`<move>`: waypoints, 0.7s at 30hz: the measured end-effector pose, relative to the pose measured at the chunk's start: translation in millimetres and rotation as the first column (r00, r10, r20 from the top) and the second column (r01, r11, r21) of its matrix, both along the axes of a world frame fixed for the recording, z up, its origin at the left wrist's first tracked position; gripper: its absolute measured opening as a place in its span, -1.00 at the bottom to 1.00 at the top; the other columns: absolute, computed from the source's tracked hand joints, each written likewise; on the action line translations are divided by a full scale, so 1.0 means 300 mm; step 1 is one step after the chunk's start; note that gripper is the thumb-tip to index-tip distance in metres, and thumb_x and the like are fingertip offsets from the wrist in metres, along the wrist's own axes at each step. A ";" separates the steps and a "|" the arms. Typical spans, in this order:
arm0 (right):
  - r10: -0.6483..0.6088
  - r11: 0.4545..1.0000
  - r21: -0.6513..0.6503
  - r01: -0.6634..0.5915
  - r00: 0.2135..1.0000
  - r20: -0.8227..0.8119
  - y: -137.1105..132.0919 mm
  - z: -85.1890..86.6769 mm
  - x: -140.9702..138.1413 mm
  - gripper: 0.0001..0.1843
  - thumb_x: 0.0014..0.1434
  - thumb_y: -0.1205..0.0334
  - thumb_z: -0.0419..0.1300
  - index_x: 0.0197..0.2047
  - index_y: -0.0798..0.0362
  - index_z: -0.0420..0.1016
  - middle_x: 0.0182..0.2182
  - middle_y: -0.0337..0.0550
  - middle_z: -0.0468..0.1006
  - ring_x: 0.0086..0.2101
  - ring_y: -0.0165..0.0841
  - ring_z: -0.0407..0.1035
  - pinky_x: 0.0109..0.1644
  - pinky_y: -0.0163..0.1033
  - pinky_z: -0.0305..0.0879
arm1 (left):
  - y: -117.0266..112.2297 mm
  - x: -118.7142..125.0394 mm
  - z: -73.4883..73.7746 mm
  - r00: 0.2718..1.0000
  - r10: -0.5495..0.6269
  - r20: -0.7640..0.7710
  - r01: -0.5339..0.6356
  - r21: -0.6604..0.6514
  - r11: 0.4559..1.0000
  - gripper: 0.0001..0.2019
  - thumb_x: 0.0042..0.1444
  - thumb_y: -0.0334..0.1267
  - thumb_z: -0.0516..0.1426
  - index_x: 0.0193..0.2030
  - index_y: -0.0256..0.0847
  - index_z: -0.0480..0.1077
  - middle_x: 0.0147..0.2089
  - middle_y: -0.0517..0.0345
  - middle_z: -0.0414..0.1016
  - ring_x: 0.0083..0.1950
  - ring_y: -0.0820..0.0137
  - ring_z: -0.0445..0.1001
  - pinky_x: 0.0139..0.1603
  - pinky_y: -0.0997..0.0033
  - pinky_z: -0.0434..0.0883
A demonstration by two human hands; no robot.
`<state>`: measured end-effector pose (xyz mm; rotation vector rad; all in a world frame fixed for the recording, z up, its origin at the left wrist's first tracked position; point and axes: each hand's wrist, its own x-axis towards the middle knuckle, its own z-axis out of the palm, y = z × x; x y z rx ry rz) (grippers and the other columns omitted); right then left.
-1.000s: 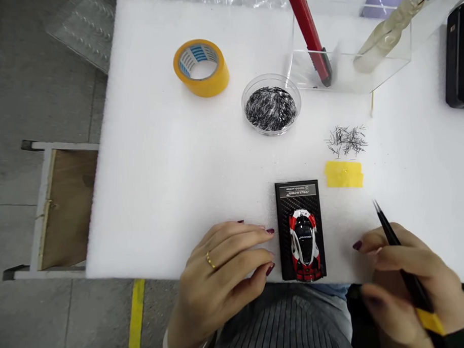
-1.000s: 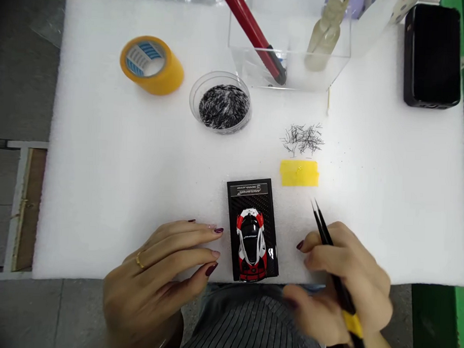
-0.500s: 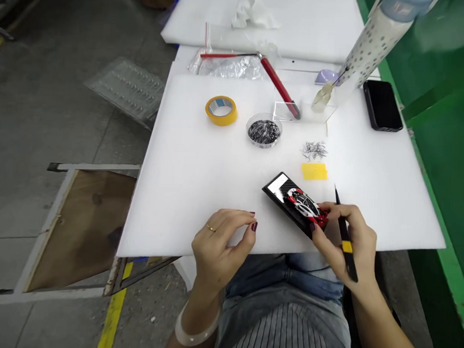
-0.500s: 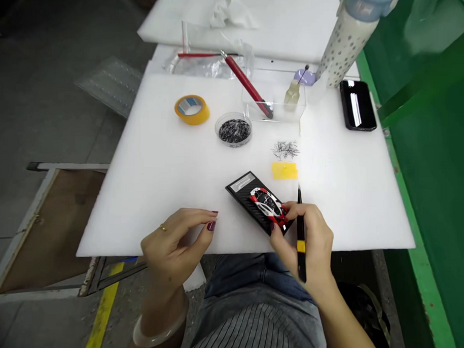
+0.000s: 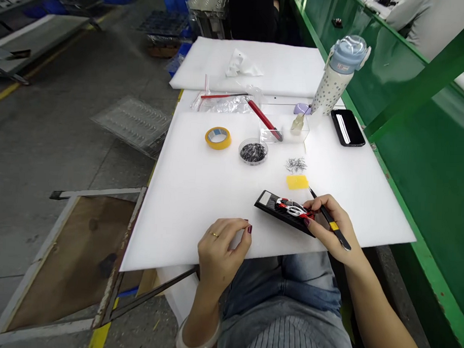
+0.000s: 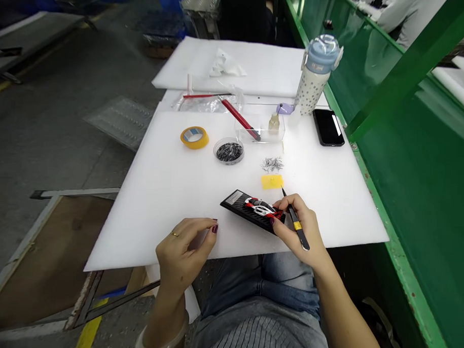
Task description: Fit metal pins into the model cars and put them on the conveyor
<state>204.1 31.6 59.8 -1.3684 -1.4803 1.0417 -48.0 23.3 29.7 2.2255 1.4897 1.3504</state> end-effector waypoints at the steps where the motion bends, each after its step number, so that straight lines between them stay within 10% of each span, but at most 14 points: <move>1: 0.016 0.999 0.027 -0.016 1.000 0.018 -0.003 -0.004 0.002 -0.80 0.23 0.21 0.27 -0.17 -0.08 0.30 -0.15 -0.17 0.58 -0.26 -0.32 0.44 -0.22 -0.23 0.36 | 0.001 0.001 0.001 1.000 0.000 -0.001 0.000 0.005 1.000 -0.91 0.27 -0.46 0.19 -0.22 -0.19 0.47 -0.27 0.18 0.61 -0.23 0.40 0.58 -0.16 0.40 0.50; 13: -0.020 0.850 0.495 -0.177 0.930 0.368 -0.045 -0.066 -0.011 -0.63 0.09 0.48 0.24 -0.13 -0.08 0.23 -0.15 -0.10 0.59 -0.21 -0.21 0.51 -0.14 -0.08 0.42 | -0.001 0.001 -0.001 0.999 0.011 -0.034 -0.011 -0.002 1.000 -0.90 0.27 -0.44 0.17 -0.22 -0.17 0.47 -0.26 0.19 0.62 -0.22 0.38 0.60 -0.15 0.37 0.53; 21: -0.035 0.820 0.538 -0.197 0.920 0.391 -0.048 -0.068 -0.011 -0.61 0.08 0.47 0.26 -0.14 -0.09 0.23 -0.15 -0.10 0.63 -0.23 -0.20 0.50 -0.12 -0.02 0.41 | 0.002 0.003 0.009 0.999 0.008 -0.050 -0.008 0.001 1.000 -0.90 0.26 -0.44 0.18 -0.22 -0.16 0.47 -0.27 0.20 0.62 -0.23 0.37 0.61 -0.18 0.36 0.54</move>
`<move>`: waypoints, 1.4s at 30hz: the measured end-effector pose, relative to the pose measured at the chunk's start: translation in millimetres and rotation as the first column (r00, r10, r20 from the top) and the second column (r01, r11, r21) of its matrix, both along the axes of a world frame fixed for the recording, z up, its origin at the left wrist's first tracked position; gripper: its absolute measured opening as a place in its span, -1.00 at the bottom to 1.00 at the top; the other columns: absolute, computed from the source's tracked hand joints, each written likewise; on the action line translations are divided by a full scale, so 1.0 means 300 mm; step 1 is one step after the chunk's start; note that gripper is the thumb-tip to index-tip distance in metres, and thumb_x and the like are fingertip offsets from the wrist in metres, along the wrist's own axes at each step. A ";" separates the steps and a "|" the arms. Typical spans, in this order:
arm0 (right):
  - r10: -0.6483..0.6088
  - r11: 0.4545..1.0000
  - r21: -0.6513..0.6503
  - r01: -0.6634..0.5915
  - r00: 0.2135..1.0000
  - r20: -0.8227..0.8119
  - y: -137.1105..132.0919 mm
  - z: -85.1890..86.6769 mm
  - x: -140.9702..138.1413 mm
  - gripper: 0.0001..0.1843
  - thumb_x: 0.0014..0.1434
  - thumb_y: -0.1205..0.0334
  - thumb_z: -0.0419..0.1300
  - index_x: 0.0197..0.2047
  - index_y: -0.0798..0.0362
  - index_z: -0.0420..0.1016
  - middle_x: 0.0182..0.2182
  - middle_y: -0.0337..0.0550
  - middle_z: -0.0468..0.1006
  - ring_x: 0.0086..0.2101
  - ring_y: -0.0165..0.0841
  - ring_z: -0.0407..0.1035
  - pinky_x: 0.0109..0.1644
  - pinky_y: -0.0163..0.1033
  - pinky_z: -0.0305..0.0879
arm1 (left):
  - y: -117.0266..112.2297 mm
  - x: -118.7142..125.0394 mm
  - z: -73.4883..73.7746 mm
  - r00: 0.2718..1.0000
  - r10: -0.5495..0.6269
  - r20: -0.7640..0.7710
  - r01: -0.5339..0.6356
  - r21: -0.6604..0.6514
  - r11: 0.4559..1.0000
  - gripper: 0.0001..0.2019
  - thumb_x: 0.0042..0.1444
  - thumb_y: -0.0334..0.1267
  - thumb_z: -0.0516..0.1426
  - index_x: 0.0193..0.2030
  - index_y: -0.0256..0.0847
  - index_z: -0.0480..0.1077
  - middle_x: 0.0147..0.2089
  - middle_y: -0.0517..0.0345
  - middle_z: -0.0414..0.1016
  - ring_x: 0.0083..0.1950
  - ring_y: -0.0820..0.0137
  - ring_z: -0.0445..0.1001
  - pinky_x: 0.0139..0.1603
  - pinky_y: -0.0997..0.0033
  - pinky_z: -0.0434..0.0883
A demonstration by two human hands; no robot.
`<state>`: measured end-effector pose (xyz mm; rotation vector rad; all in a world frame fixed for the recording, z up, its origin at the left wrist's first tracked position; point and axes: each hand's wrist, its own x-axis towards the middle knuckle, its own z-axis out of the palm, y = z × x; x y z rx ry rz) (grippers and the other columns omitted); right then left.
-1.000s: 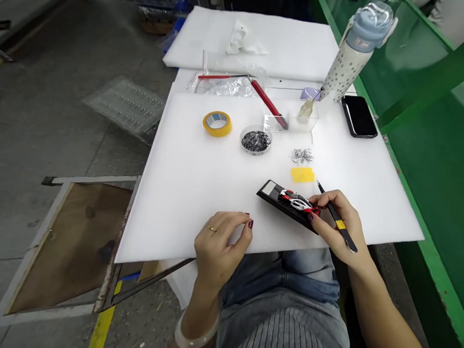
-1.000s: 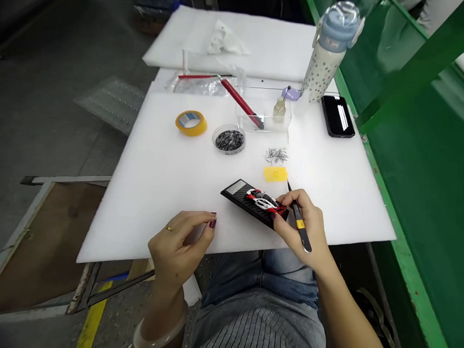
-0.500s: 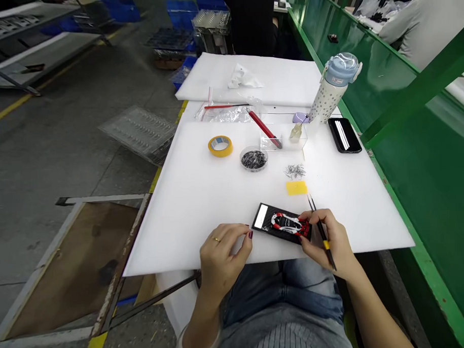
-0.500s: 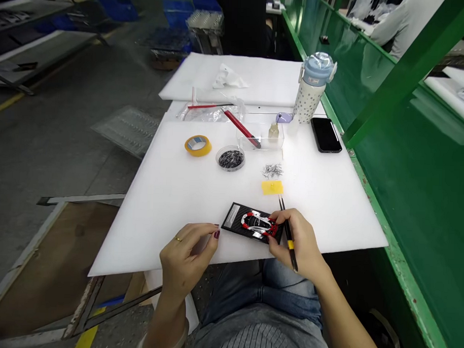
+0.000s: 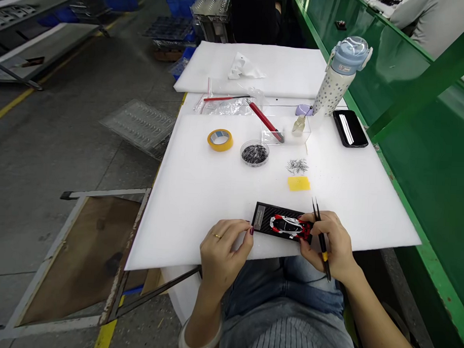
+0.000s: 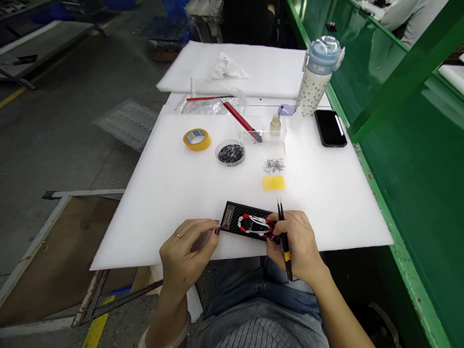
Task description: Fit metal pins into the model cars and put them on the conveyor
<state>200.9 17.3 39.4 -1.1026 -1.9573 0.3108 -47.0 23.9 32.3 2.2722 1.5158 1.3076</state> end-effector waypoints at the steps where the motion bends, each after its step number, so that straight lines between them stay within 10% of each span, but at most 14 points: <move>1: 0.001 1.000 0.001 -0.001 1.000 0.000 0.001 0.000 0.000 -0.61 0.08 0.47 0.26 -0.14 -0.09 0.23 -0.15 -0.10 0.63 -0.23 -0.20 0.50 -0.12 -0.02 0.41 | 0.000 0.000 0.001 1.000 0.001 -0.001 -0.001 0.001 1.000 -0.90 0.26 -0.44 0.18 -0.23 -0.16 0.47 -0.28 0.20 0.62 -0.24 0.37 0.61 -0.18 0.35 0.54; 21: 0.021 0.991 -0.129 -0.019 1.000 0.013 0.021 0.013 -0.004 -0.60 0.07 0.48 0.25 -0.11 -0.09 0.25 -0.13 -0.11 0.59 -0.20 -0.21 0.47 -0.13 -0.08 0.43 | 0.050 0.101 0.051 0.940 -0.339 -0.040 0.340 0.007 0.941 -0.78 0.34 -0.45 0.13 0.05 -0.21 0.50 0.04 0.01 0.66 0.14 0.26 0.61 0.13 0.19 0.60; 42: 0.016 0.989 -0.148 -0.016 1.000 -0.002 0.024 0.027 -0.012 -0.58 0.04 0.48 0.24 -0.12 -0.11 0.24 -0.15 -0.14 0.59 -0.21 -0.20 0.50 -0.17 -0.08 0.44 | 0.042 0.110 0.026 0.941 -0.338 -0.011 0.338 -0.014 0.941 -0.74 0.31 -0.48 0.15 0.06 -0.18 0.52 0.03 0.00 0.63 0.13 0.21 0.59 0.10 0.11 0.63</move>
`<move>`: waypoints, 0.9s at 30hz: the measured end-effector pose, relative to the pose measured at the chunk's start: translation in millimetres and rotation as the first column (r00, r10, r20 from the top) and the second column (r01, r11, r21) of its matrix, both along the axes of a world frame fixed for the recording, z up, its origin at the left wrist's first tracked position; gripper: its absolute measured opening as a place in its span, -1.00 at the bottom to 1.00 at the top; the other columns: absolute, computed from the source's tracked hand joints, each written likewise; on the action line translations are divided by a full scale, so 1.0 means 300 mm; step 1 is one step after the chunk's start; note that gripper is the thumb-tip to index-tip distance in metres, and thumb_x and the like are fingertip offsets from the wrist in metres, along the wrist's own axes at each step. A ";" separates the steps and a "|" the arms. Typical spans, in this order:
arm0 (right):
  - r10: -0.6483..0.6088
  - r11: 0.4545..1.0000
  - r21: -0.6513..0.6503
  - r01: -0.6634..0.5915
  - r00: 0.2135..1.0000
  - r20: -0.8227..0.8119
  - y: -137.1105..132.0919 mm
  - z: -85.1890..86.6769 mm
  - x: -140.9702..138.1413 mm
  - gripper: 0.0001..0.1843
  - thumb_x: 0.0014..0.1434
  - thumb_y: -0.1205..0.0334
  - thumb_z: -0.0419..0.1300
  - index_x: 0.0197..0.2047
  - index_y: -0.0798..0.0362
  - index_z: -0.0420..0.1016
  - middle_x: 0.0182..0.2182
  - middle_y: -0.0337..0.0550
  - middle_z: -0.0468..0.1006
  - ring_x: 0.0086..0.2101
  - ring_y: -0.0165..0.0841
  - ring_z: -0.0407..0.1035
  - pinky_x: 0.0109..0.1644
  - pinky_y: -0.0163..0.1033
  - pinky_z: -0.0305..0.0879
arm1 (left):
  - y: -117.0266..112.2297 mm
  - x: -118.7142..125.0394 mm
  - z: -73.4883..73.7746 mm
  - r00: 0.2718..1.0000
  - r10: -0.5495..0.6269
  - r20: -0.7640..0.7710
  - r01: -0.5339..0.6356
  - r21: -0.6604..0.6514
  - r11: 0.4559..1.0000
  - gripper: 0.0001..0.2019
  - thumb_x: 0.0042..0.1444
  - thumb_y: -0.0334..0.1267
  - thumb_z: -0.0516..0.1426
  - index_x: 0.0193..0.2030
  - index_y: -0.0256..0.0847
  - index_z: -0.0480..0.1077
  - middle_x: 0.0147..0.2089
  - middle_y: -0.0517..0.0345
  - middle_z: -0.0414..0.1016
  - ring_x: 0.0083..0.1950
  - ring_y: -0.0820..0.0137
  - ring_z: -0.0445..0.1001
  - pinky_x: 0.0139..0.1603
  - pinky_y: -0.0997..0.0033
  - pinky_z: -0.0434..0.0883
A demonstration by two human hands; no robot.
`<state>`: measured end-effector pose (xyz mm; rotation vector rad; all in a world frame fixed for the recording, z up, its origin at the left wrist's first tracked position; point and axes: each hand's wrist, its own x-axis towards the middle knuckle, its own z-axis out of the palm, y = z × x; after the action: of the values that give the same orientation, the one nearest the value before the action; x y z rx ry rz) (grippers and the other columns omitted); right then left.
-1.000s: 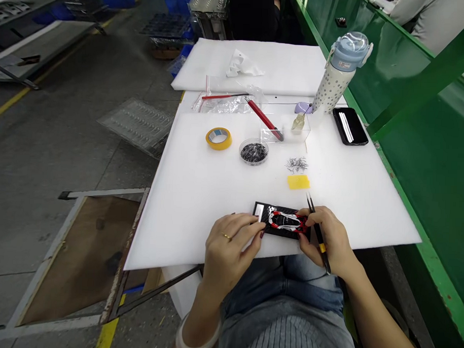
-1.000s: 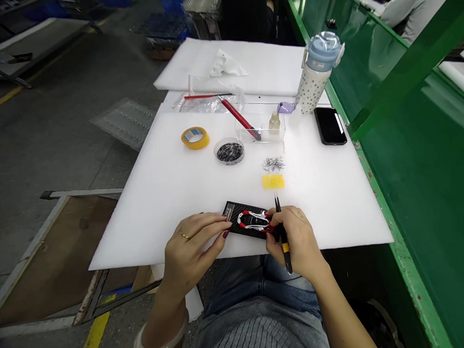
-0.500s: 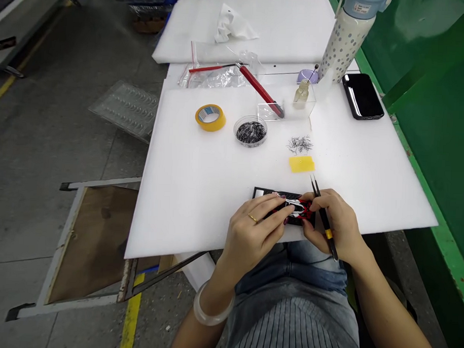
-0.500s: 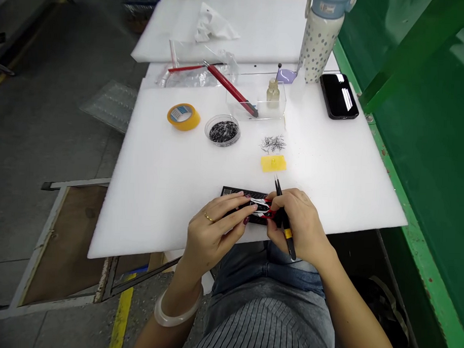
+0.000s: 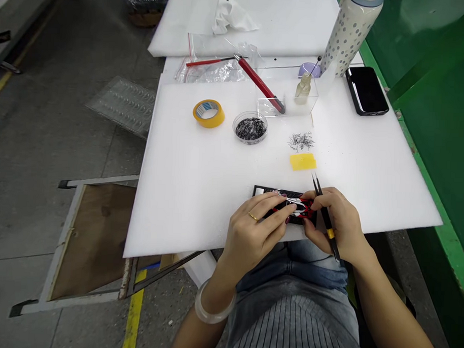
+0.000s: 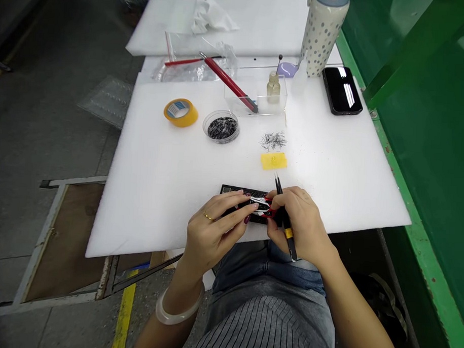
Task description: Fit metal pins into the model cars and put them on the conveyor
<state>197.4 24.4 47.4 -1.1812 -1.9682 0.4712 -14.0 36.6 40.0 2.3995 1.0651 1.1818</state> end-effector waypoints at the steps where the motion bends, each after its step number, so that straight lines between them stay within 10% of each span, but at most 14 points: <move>1: 0.001 1.000 0.002 -0.001 1.000 -0.001 0.000 -0.001 0.001 -0.58 0.04 0.48 0.24 -0.12 -0.11 0.24 -0.15 -0.14 0.59 -0.21 -0.20 0.50 -0.17 -0.08 0.44 | 0.000 0.000 0.000 1.000 0.000 0.000 0.000 0.002 1.000 -0.74 0.31 -0.48 0.15 0.06 -0.19 0.52 0.03 0.00 0.63 0.13 0.21 0.59 0.10 0.11 0.63; 13: 0.002 1.000 0.008 -0.003 1.000 0.015 0.002 -0.001 0.005 -0.59 0.06 0.46 0.28 -0.11 -0.11 0.26 -0.14 -0.13 0.60 -0.20 -0.18 0.49 -0.17 -0.07 0.44 | -0.004 0.001 0.000 1.000 -0.005 0.009 0.005 -0.009 1.000 -0.71 0.30 -0.50 0.16 0.10 -0.18 0.51 0.04 -0.01 0.60 0.13 0.23 0.57 0.13 0.14 0.59; 18: -0.034 0.995 0.087 0.042 0.995 -0.097 -0.022 -0.001 0.016 -0.78 0.39 0.06 0.13 0.02 -0.10 0.48 -0.08 -0.05 0.62 -0.09 -0.08 0.50 -0.02 0.08 0.42 | 0.003 -0.014 -0.006 0.999 0.041 -0.017 -0.042 -0.094 0.995 -0.60 0.29 -0.19 0.26 0.24 -0.17 0.41 0.23 -0.11 0.52 0.29 0.15 0.48 0.29 0.07 0.49; 22: -0.218 0.968 0.069 0.243 0.940 -0.262 -0.076 -0.030 -0.004 -0.39 0.47 -0.23 -0.16 0.21 -0.11 0.52 -0.21 -0.02 0.60 -0.18 -0.09 0.50 -0.11 0.07 0.44 | 0.018 -0.031 -0.008 0.968 0.066 -0.243 -0.097 -0.119 0.988 -0.33 0.19 0.08 0.31 0.33 -0.21 0.32 0.40 -0.23 0.36 0.43 -0.11 0.31 0.34 -0.22 0.37; 27: -0.263 0.957 0.058 0.283 0.937 -0.231 -0.136 -0.028 -0.014 -0.59 0.39 0.07 0.21 0.25 -0.08 0.50 -0.24 -0.09 0.59 -0.27 -0.18 0.50 -0.22 -0.02 0.45 | 0.032 -0.025 0.010 0.960 0.082 -0.269 -0.106 -0.078 0.991 -0.45 0.24 0.02 0.27 0.24 -0.30 0.43 0.21 -0.12 0.56 0.20 0.05 0.49 0.15 0.03 0.46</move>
<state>193.3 -16.5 39.1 -1.2636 -1.5894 0.3473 -21.4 46.2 43.0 2.5080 1.2957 0.8324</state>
